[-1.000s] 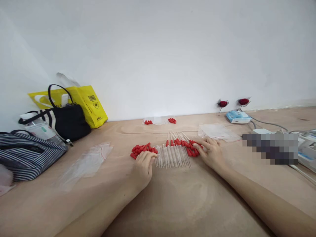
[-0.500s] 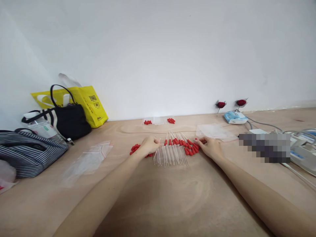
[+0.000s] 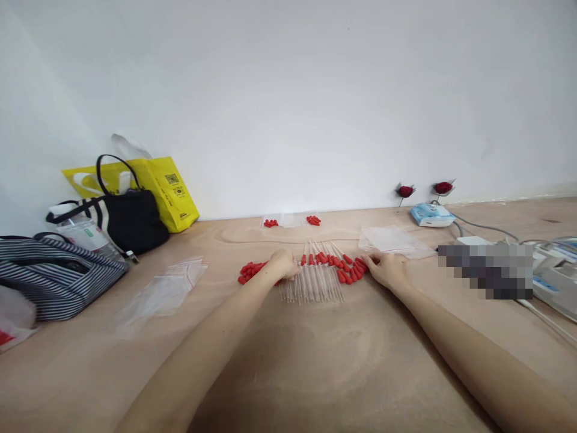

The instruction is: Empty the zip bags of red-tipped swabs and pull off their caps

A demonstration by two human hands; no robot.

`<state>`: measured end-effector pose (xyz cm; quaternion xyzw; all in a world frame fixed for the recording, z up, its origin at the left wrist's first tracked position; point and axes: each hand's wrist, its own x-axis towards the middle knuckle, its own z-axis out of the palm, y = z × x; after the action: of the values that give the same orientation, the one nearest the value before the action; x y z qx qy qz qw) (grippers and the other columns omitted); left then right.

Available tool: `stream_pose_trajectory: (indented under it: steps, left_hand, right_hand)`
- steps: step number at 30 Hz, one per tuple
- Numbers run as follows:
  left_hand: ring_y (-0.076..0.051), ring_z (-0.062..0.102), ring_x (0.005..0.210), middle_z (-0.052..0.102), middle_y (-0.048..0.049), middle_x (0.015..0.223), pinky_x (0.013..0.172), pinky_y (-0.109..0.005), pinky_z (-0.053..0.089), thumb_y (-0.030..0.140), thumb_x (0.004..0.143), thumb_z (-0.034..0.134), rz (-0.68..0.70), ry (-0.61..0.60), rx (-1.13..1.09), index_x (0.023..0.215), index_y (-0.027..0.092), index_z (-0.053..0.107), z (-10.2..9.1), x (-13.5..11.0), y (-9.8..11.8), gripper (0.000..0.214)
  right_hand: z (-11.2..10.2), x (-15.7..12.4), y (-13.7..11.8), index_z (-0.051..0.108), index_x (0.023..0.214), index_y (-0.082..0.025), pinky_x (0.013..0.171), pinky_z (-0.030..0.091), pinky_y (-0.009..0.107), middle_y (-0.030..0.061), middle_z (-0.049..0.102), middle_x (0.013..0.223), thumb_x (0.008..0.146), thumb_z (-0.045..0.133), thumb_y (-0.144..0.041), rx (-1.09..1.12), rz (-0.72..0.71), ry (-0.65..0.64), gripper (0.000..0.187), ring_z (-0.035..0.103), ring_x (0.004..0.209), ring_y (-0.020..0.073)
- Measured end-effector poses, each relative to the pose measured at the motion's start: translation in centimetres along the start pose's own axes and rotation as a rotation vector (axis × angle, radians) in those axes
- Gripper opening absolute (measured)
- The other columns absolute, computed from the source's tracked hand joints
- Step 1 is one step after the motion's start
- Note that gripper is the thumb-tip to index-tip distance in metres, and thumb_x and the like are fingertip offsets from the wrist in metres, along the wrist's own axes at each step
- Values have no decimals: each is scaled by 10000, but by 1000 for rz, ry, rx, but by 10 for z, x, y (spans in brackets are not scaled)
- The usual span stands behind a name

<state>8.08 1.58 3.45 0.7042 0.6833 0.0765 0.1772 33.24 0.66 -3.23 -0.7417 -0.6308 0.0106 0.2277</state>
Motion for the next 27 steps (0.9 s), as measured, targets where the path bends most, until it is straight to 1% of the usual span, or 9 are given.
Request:
stream_pose_trajectory:
  steps: [5, 9, 11, 13, 16, 18, 20, 23, 27]
  left_hand:
    - [-143, 547, 465, 565, 13, 409, 489, -213, 393, 156, 562, 643, 44, 26, 57, 717, 150, 620, -4, 0, 3, 157]
    - [-146, 578, 606, 624, -13, 605, 576, -226, 410, 239, 708, 548, 143, 137, 43, 913, 153, 592, -1, -20, -3, 227]
    - [-133, 572, 676, 620, -6, 719, 632, -227, 412, 283, 775, 476, 241, 221, 20, 988, 189, 557, 6, -37, -15, 247]
    - [-126, 549, 641, 583, -2, 695, 624, -234, 415, 294, 790, 460, 449, 393, -20, 931, 188, 569, 16, -54, -33, 207]
    - [-120, 532, 648, 543, -4, 674, 628, -233, 429, 273, 797, 453, 613, 542, -86, 868, 183, 564, 29, -68, -61, 159]
    - [-124, 530, 666, 537, -11, 682, 629, -238, 438, 246, 800, 451, 628, 609, -142, 846, 178, 558, 34, -70, -73, 135]
    - [-123, 530, 678, 545, -19, 714, 627, -241, 446, 222, 803, 448, 616, 631, -194, 830, 174, 552, 35, -68, -78, 117]
    - [-128, 534, 710, 556, -23, 749, 659, -254, 456, 203, 799, 453, 635, 616, -216, 799, 176, 554, 33, -67, -75, 104]
    - [-136, 529, 742, 555, -19, 739, 703, -270, 448, 181, 792, 458, 664, 633, -190, 758, 177, 564, 31, -70, -71, 112]
  right_hand:
    - [2, -1, 1, 676, 784, -264, 724, 319, 363, 43, 676, 759, 792, 392, -443, 6, -6, 19, 335, 583, 780, 243]
    - [2, -3, 1, 665, 791, -258, 728, 314, 354, 32, 669, 768, 777, 414, -428, 57, 0, 66, 304, 578, 776, 226]
    - [-1, -4, -1, 656, 801, -251, 733, 314, 342, 23, 663, 775, 763, 433, -415, 101, -15, 82, 279, 576, 766, 206]
    - [-5, -3, -8, 648, 802, -248, 742, 311, 345, 17, 658, 770, 750, 446, -405, 128, -35, 72, 261, 571, 764, 194]
    - [-11, 5, -25, 646, 791, -248, 765, 302, 388, 31, 653, 778, 725, 464, -426, 83, -60, 7, 263, 557, 810, 216]
    - [-13, 13, -37, 650, 776, -240, 773, 300, 432, 54, 648, 816, 706, 470, -449, 8, -42, -60, 284, 544, 851, 246]
    - [-12, 20, -47, 653, 761, -226, 774, 299, 471, 78, 639, 855, 695, 474, -445, -68, -6, -125, 291, 532, 882, 271]
    - [-6, 26, -55, 656, 734, -198, 777, 296, 501, 103, 631, 863, 688, 484, -396, -124, 19, -174, 265, 531, 886, 281]
    - [-3, 28, -61, 649, 713, -176, 780, 296, 488, 116, 628, 859, 677, 500, -340, -133, 10, -171, 225, 530, 890, 285]
